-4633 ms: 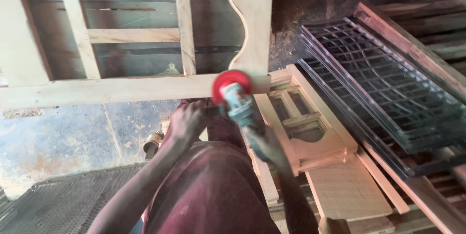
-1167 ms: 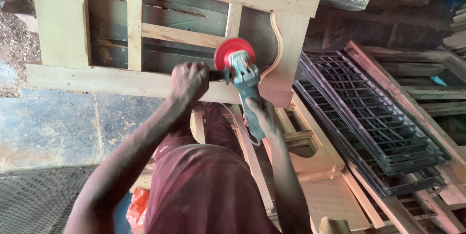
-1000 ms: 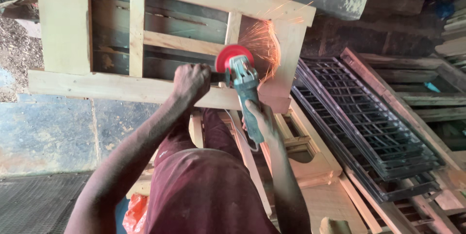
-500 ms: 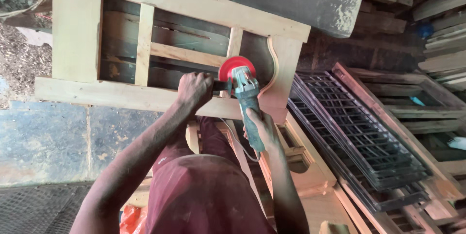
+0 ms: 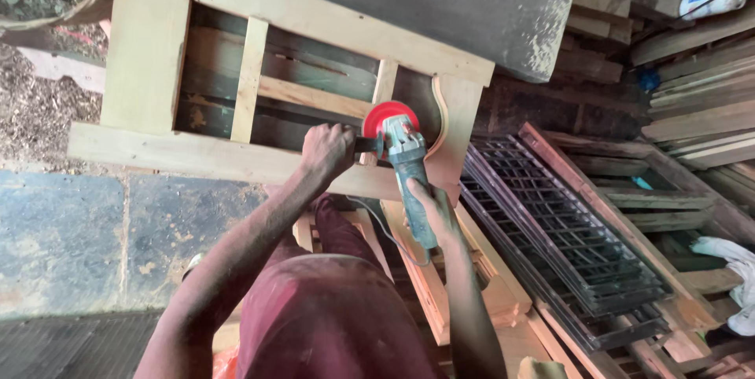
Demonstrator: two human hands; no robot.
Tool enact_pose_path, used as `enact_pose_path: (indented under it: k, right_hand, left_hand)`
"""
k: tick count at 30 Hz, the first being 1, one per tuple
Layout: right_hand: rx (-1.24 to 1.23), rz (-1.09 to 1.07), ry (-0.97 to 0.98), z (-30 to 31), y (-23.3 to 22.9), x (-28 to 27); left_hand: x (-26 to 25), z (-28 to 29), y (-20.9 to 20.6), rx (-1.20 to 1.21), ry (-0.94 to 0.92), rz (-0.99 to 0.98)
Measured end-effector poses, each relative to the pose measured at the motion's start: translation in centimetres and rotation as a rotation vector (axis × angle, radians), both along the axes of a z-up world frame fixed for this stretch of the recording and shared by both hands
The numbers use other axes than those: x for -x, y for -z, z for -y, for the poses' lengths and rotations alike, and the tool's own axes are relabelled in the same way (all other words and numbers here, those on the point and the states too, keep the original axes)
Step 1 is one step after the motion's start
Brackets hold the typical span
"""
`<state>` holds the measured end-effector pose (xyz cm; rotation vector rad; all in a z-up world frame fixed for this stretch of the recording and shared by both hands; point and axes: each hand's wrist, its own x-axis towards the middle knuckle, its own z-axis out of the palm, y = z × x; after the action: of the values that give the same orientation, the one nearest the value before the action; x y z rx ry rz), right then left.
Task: The person uses an angle grinder with a sanding disc to smooth the surface of a wooden frame. They move the tool along the edges and flat surfaces of the wood, generating sparks and dust as they work.
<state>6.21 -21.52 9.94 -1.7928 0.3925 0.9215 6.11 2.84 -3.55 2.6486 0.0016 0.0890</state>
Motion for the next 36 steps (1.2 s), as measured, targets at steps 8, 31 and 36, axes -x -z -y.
enact_pose_path:
  k: [8, 31, 36]
  right_hand:
    - [-0.061, -0.026, 0.083, 0.6, 0.4, 0.5]
    - [-0.156, -0.074, 0.147, 0.4, 4.2, 0.5]
    - [-0.187, -0.085, 0.133, 0.1, 3.5, 0.7]
  left_hand:
    - [-0.8, 1.2, -0.2, -0.013, 0.069, 0.001]
    - [-1.8, -0.1, -1.9, -0.221, 0.137, -0.154]
    - [-1.3, -0.1, -1.7, -0.200, 0.118, -0.094]
